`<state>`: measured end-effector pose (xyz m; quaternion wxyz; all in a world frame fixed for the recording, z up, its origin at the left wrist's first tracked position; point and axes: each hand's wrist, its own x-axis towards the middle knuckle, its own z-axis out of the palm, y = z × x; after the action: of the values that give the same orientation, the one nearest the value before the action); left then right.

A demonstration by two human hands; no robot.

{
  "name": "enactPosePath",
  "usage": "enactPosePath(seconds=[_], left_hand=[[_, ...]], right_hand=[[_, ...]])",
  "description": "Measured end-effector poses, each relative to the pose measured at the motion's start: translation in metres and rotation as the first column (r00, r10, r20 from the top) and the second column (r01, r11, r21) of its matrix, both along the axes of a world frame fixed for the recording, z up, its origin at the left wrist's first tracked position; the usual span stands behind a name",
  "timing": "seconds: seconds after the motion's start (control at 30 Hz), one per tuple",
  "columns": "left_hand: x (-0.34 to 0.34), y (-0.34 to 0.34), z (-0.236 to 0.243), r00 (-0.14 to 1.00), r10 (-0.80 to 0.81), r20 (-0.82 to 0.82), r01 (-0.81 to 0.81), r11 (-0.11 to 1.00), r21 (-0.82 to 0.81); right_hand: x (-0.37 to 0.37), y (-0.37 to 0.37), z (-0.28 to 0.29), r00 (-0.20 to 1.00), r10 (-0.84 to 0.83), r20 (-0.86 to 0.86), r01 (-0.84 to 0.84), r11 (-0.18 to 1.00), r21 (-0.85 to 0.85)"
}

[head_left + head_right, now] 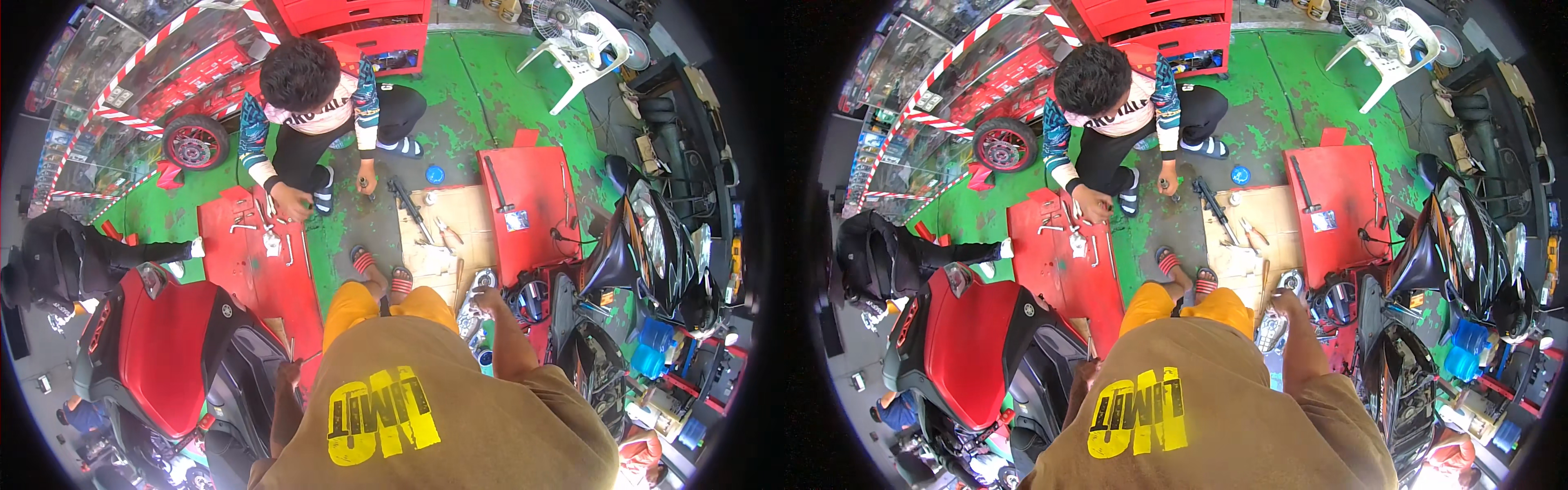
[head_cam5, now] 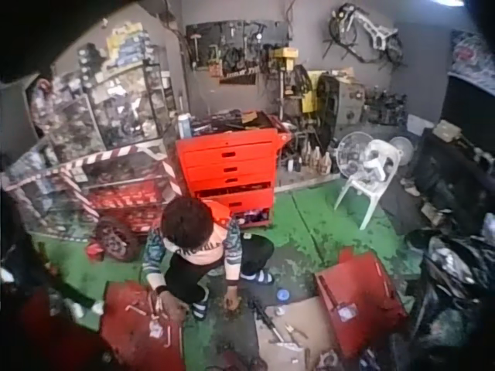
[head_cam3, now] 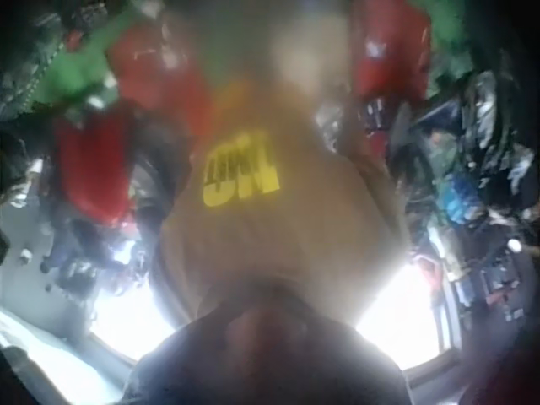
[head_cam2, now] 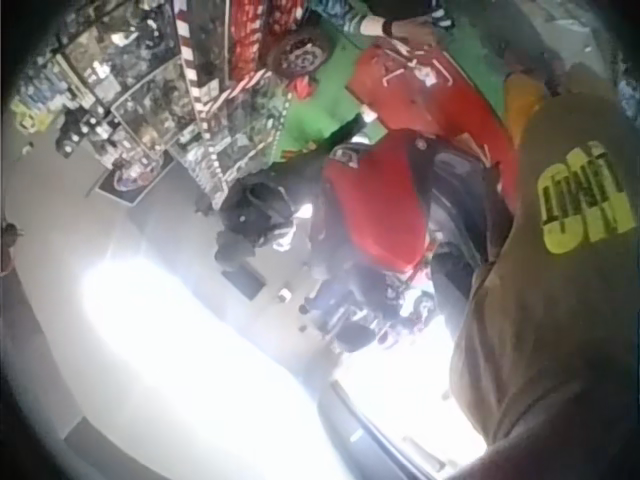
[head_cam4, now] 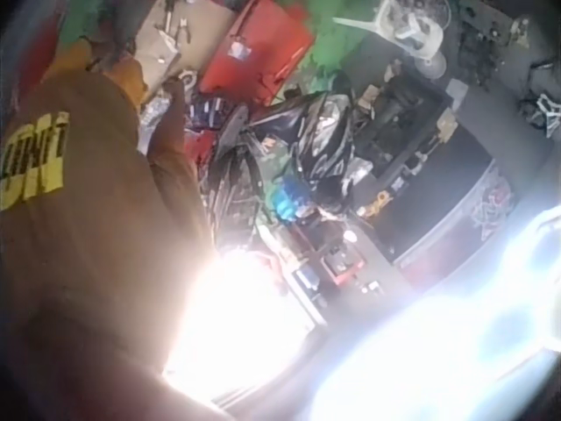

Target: Repairing and disassembling motorcycle front fork components in a workshop.

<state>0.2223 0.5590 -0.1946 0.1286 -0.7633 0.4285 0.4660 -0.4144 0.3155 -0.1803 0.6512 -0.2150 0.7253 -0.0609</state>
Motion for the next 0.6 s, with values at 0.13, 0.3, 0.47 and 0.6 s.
enactPosePath(seconds=[0.13, 0.3, 0.47, 0.6], left_hand=[[-0.037, -0.088, 0.029, 0.979, 0.2, 0.042, -0.203, 0.976, 0.078], [-0.007, -0.124, 0.007, 0.989, 0.097, 0.113, -0.103, 0.993, 0.049], [-0.017, -0.234, 0.02, 0.976, 0.211, 0.045, -0.213, 0.976, 0.038], [0.0, -0.287, 0.017, 1.0, 0.011, 0.024, -0.011, 0.999, -0.031]], right_hand=[[-0.065, 0.051, -0.061, 0.815, 0.525, -0.243, -0.575, 0.786, -0.229], [-0.024, -0.005, -0.006, 0.801, 0.57, -0.183, -0.596, 0.788, -0.154], [-0.037, -0.046, 0.025, 0.669, 0.66, -0.342, -0.743, 0.569, -0.354], [-0.006, -0.099, 0.089, 0.899, 0.253, -0.359, -0.338, 0.92, -0.198]])
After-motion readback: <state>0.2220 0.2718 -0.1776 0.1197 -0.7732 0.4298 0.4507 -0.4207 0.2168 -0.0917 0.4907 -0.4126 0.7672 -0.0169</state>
